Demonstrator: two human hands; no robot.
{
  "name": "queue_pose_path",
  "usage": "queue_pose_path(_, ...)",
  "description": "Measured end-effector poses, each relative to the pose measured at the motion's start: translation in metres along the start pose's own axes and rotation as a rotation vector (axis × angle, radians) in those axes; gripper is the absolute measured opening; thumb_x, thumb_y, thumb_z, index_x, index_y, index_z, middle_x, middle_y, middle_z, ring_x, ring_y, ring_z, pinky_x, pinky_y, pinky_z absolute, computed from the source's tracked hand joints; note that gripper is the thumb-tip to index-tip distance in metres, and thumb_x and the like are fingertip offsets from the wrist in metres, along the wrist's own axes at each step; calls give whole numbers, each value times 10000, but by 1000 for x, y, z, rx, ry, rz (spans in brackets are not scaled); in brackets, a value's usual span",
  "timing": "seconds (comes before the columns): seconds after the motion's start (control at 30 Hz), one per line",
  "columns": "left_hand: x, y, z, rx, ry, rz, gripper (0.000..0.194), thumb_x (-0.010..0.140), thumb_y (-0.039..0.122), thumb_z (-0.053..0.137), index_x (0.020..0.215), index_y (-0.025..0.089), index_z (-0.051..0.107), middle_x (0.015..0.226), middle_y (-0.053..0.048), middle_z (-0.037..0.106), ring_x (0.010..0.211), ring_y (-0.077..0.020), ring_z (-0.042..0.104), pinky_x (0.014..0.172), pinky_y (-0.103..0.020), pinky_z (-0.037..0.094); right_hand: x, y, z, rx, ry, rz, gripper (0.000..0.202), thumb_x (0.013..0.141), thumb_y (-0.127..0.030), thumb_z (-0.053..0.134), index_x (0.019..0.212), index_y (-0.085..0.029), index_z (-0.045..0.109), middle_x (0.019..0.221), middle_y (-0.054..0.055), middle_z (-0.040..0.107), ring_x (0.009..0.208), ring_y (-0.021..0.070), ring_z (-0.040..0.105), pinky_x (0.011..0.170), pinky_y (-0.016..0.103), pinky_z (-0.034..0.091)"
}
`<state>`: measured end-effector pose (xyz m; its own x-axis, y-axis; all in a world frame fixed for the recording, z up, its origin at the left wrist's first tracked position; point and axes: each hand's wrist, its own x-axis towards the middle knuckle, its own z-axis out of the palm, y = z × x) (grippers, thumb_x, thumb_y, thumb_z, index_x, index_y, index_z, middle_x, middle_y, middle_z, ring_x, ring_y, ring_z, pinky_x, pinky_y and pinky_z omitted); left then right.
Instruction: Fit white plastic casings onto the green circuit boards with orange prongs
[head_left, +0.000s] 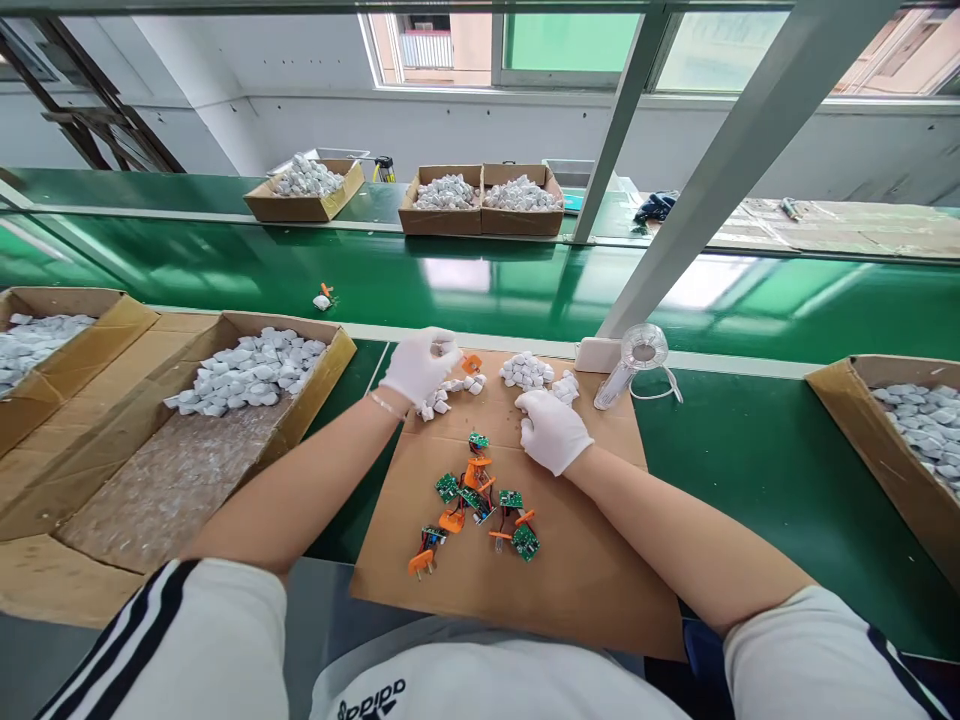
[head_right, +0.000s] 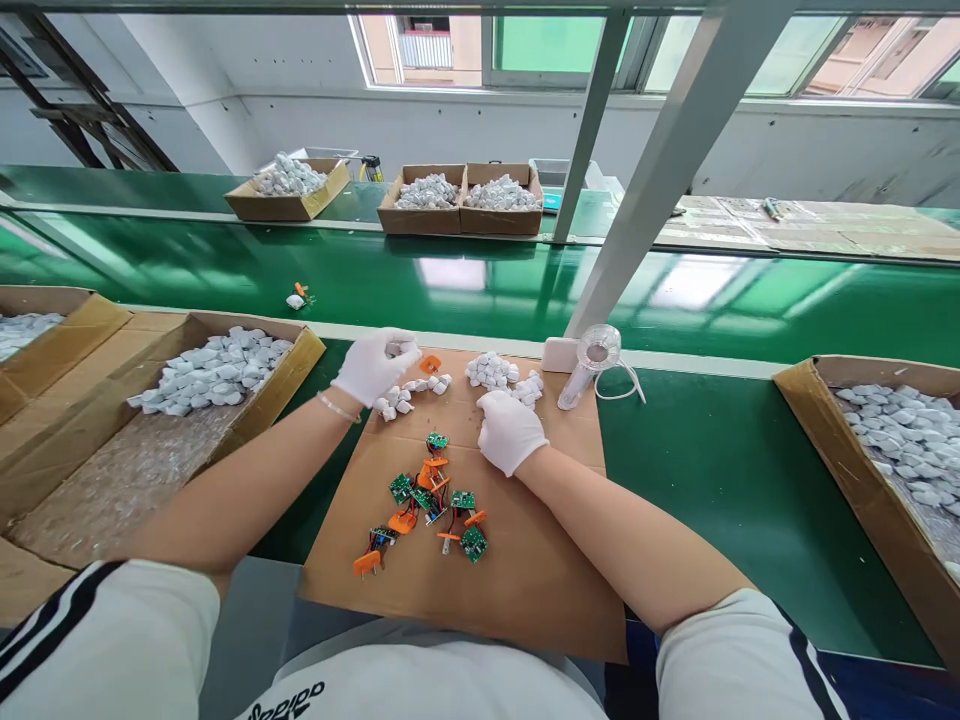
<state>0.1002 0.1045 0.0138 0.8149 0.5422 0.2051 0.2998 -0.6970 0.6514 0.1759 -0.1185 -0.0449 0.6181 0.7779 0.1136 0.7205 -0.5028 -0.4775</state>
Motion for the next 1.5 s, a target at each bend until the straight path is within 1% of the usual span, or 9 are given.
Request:
queue_pose_path(0.2, 89, -11, 25, 247, -64, -117, 284, 819, 317, 605, 1047, 146, 602, 912, -58, 684, 807, -163, 609, 754, -274, 466, 1, -2, 5, -12, 73, -115, 224, 858, -171, 477, 942, -142, 683, 927, 142, 606, 903, 261, 556, 839, 385, 433)
queue_pose_path(0.4, 112, -5, 40, 407, -154, -156, 300, 734, 356, 689, 933, 135, 653, 914, -109, 673, 877, -233, 603, 784, -318, 441, 1, 2, 9, 285, 241, -252, 160, 816, -139, 493, 863, -140, 645, 925, 130, 609, 896, 232, 565, 863, 373, 445)
queue_pose_path(0.57, 68, 9, 25, 515, -151, -40, 546, 716, 502, 658, 1144, 170, 581, 1141, -151, 600, 1098, -322, 511, 869, -385, 406, 2, -2, 7, 442, 181, -128, 85, 803, -211, 552, 834, -171, 621, 742, 70, 608, 667, 191, 562, 694, 348, 479)
queue_pose_path(0.7, -1, 17, 27, 550, -280, 118, 413, 634, 554, 704, 830, 194, 649, 848, -84, 662, 901, -295, 587, 810, -383, 400, 3, -2, 11, 567, 148, -89, 86, 768, -256, 612, 799, -177, 628, 755, 69, 633, 662, 189, 584, 666, 352, 498)
queue_pose_path(0.8, -33, 14, 34, 553, -267, 181, 226, 767, 405, 617, 881, 211, 639, 879, -68, 671, 903, -267, 595, 828, -389, 376, 4, 2, 18, 719, 118, -26, 129, 743, -243, 625, 849, -169, 633, 861, 87, 664, 737, 196, 626, 699, 351, 528)
queue_pose_path(1.03, -46, 7, 42, 438, -188, 289, 196, 827, 311, 563, 998, 250, 636, 1042, -54, 637, 934, -224, 593, 797, -326, 415, 8, 14, 25, 893, 153, 52, 168, 714, -278, 665, 855, -187, 657, 854, 62, 689, 756, 193, 660, 725, 341, 566)
queue_pose_path(1.2, -60, 8, 48, 250, -46, 518, 197, 794, 209, 588, 985, 230, 628, 998, -38, 655, 923, -192, 608, 842, -307, 444, 10, 14, 26, 1003, 149, -41, 322, 707, -280, 705, 1014, -202, 650, 984, 59, 687, 894, 212, 674, 850, 362, 569)
queue_pose_path(1.33, -62, 10, 52, 115, -127, 654, 197, 766, 186, 621, 961, 205, 619, 955, -41, 673, 893, -178, 620, 865, -307, 462, 7, 7, 21, 930, 130, -116, 277, 734, -327, 705, 992, -226, 685, 1020, 44, 686, 940, 227, 657, 856, 371, 559)
queue_pose_path(1.5, -64, 12, 49, 79, -73, 577, 82, 761, 185, 589, 833, 201, 623, 886, -34, 670, 835, -168, 621, 865, -317, 460, 6, -2, 4, 841, 246, -68, 163, 781, -332, 663, 882, -209, 701, 905, 49, 707, 931, 227, 643, 870, 392, 522)
